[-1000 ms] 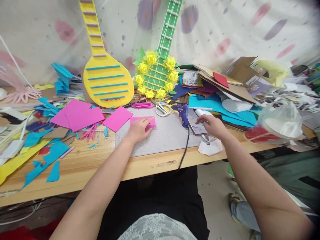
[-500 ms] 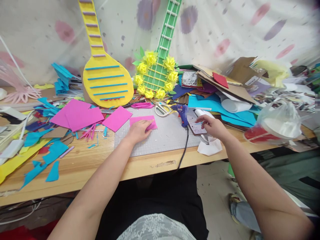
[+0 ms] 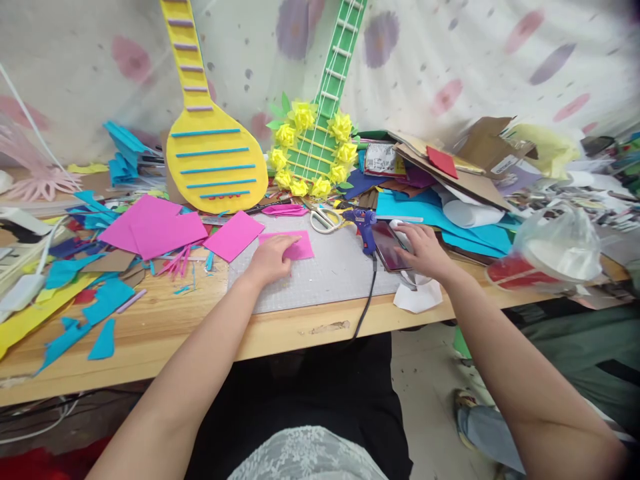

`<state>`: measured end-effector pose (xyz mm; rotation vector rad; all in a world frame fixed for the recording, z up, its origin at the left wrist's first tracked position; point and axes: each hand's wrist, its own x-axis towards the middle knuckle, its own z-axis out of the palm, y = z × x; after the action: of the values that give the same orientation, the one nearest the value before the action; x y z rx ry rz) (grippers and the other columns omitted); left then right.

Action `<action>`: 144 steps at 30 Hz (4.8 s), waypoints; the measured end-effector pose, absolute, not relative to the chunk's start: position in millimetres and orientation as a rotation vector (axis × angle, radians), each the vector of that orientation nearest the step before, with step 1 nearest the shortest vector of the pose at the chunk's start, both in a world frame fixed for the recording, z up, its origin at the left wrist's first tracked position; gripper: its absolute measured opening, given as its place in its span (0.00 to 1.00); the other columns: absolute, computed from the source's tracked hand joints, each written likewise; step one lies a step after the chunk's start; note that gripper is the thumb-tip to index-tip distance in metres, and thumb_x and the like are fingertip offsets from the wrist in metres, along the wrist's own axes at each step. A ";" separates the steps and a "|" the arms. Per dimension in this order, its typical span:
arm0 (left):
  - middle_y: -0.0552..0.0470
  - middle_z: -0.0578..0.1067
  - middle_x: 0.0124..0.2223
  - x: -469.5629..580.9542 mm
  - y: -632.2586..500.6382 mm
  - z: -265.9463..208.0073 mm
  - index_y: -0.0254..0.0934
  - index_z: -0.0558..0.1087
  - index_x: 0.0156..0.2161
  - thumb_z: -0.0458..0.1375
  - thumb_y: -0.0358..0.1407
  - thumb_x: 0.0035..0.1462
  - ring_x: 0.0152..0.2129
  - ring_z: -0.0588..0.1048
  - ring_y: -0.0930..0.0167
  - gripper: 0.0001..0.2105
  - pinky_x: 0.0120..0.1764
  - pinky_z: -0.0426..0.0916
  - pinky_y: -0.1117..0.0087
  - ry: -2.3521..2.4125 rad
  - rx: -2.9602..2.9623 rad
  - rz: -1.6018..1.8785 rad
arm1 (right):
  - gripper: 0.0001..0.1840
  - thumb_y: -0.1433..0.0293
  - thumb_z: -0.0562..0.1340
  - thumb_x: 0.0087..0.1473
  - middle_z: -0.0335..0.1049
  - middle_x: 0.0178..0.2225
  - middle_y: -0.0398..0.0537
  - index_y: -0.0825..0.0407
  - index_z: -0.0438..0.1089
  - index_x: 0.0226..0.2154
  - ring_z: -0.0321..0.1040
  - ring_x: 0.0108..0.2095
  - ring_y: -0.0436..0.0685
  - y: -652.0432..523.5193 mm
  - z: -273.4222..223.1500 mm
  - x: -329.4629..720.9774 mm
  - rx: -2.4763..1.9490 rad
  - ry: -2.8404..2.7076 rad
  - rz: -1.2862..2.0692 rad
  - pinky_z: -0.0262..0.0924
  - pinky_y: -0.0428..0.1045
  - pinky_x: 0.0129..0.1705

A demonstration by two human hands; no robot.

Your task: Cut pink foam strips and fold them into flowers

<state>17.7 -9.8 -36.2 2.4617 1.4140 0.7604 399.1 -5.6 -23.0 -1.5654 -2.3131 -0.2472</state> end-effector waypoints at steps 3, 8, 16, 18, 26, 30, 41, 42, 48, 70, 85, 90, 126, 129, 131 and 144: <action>0.52 0.75 0.50 8.0 -8.0 -32.1 0.38 0.69 0.53 0.49 0.22 0.44 0.50 0.70 0.69 0.28 0.54 0.64 0.65 1.564 2.290 0.907 | 0.27 0.59 0.52 0.55 0.64 0.52 0.58 0.53 0.58 0.55 0.57 0.55 0.66 -4.8 -26.1 403.6 -1.568 -2.294 -0.363 0.50 0.63 0.56; 0.54 0.77 0.48 -4.1 -4.9 -26.1 0.39 0.68 0.54 0.49 0.22 0.44 0.48 0.72 0.69 0.29 0.52 0.66 0.66 1.727 2.115 0.995 | 0.36 0.52 0.54 0.53 0.57 0.56 0.61 0.53 0.53 0.59 0.47 0.60 0.71 -5.6 -35.4 413.1 -1.723 -2.251 -0.466 0.47 0.65 0.56; 0.53 0.76 0.48 -8.1 -2.9 -27.5 0.39 0.68 0.54 0.49 0.23 0.43 0.48 0.72 0.68 0.30 0.51 0.67 0.66 1.701 2.109 0.998 | 0.38 0.50 0.54 0.52 0.52 0.60 0.60 0.50 0.50 0.60 0.44 0.61 0.72 -12.0 -40.2 403.3 -1.827 -2.281 -0.392 0.47 0.67 0.56; 0.53 0.77 0.48 -9.4 -2.8 -26.8 0.39 0.67 0.55 0.49 0.23 0.43 0.47 0.72 0.68 0.30 0.51 0.67 0.66 1.682 2.087 0.997 | 0.36 0.51 0.54 0.52 0.53 0.59 0.61 0.50 0.52 0.59 0.46 0.61 0.72 -12.4 -37.3 399.3 -1.820 -2.266 -0.368 0.48 0.67 0.55; 0.50 0.77 0.47 -27.4 3.7 -27.7 0.36 0.69 0.52 0.49 0.23 0.44 0.46 0.74 0.71 0.27 0.49 0.68 0.69 1.571 2.018 0.933 | 0.13 0.63 0.52 0.53 0.70 0.33 0.53 0.51 0.69 0.29 0.66 0.38 0.61 -25.0 1.7 367.8 -1.829 -2.421 -0.034 0.60 0.55 0.40; 0.48 0.78 0.44 -34.4 8.1 -28.5 0.35 0.69 0.52 0.51 0.30 0.52 0.40 0.76 0.71 0.20 0.46 0.69 0.68 1.606 1.932 1.040 | 0.11 0.61 0.54 0.54 0.71 0.31 0.46 0.48 0.68 0.29 0.66 0.30 0.55 -32.4 20.5 312.3 -1.615 -2.633 0.464 0.59 0.50 0.33; 0.48 0.79 0.39 -35.0 6.6 -29.6 0.36 0.69 0.52 0.58 0.42 0.51 0.37 0.77 0.69 0.23 0.45 0.70 0.66 1.532 1.824 1.027 | 0.20 0.77 0.54 0.49 0.71 0.43 0.57 0.55 0.65 0.46 0.67 0.43 0.61 15.7 -8.0 185.9 -1.058 -2.898 0.035 0.58 0.54 0.44; 0.47 0.79 0.41 -33.3 5.2 -29.6 0.37 0.67 0.54 0.59 0.43 0.50 0.38 0.77 0.68 0.25 0.46 0.69 0.65 1.479 1.855 0.977 | 0.19 0.77 0.53 0.50 0.71 0.43 0.57 0.54 0.66 0.46 0.67 0.43 0.61 16.4 -10.4 185.3 -1.096 -2.857 0.047 0.57 0.53 0.43; 0.46 0.75 0.50 -23.9 -0.8 -27.1 0.39 0.63 0.57 0.63 0.41 0.46 0.47 0.72 0.64 0.32 0.51 0.66 0.61 1.481 2.033 0.732 | 0.19 0.74 0.54 0.50 0.72 0.40 0.49 0.51 0.64 0.46 0.68 0.40 0.55 17.0 -24.4 196.2 -1.254 -2.382 0.458 0.59 0.49 0.43; 0.43 0.72 0.50 -7.7 1.5 -26.8 0.40 0.50 0.63 0.60 0.35 0.50 0.42 0.75 0.61 0.37 0.42 0.69 0.60 2.080 1.790 0.788 | 0.27 0.75 0.52 0.49 0.61 0.49 0.61 0.54 0.54 0.54 0.62 0.48 0.62 20.2 -44.6 179.6 -1.495 -2.029 0.444 0.62 0.58 0.46; 0.41 0.70 0.53 -5.2 -0.1 -25.1 0.37 0.48 0.63 0.57 0.40 0.53 0.48 0.71 0.59 0.35 0.45 0.68 0.59 2.123 1.819 0.748 | 0.24 0.75 0.44 0.56 0.58 0.51 0.61 0.54 0.56 0.55 0.64 0.43 0.62 15.4 -39.9 167.5 -1.711 -2.154 0.244 0.63 0.56 0.40; 0.43 0.69 0.55 -0.5 -1.8 -20.6 0.39 0.49 0.62 0.56 0.37 0.55 0.50 0.70 0.61 0.32 0.46 0.67 0.61 2.205 1.788 0.612 | 0.22 0.75 0.44 0.56 0.59 0.51 0.60 0.54 0.57 0.53 0.65 0.41 0.60 17.4 -43.5 166.6 -1.728 -2.163 0.182 0.63 0.54 0.37; 0.39 0.67 0.45 11.5 -2.7 -30.9 0.36 0.73 0.37 0.55 0.51 0.49 0.48 0.62 0.55 0.19 0.52 0.57 0.56 2.255 2.207 0.592 | 0.21 0.60 0.50 0.58 0.67 0.46 0.56 0.56 0.61 0.48 0.66 0.43 0.60 6.6 -33.0 159.1 -1.725 -2.296 -0.021 0.59 0.51 0.42; 0.39 0.66 0.46 13.8 -4.2 -31.5 0.35 0.72 0.39 0.55 0.52 0.48 0.48 0.62 0.55 0.22 0.53 0.56 0.56 2.289 2.202 0.556 | 0.25 0.56 0.51 0.57 0.66 0.47 0.58 0.57 0.60 0.50 0.65 0.44 0.61 5.3 -34.2 157.3 -1.741 -2.303 -0.039 0.58 0.52 0.44; 0.39 0.66 0.46 13.6 -4.3 -32.5 0.36 0.71 0.40 0.55 0.54 0.48 0.48 0.62 0.55 0.23 0.53 0.55 0.56 2.308 2.193 0.534 | 0.25 0.57 0.51 0.57 0.65 0.47 0.59 0.57 0.60 0.50 0.64 0.44 0.61 5.1 -34.8 156.7 -1.745 -2.303 -0.033 0.58 0.53 0.44; 0.41 0.65 0.46 8.3 -4.5 -31.1 0.37 0.70 0.40 0.57 0.55 0.45 0.49 0.61 0.56 0.24 0.54 0.54 0.57 2.268 2.164 0.502 | 0.24 0.75 0.53 0.51 0.63 0.47 0.60 0.56 0.60 0.52 0.59 0.48 0.63 5.0 -30.6 176.2 -1.776 -2.187 0.082 0.59 0.55 0.45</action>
<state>8.3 -4.5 -31.1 2.1640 2.2681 0.5019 176.2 5.0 -30.6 -1.7758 -2.1869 0.0817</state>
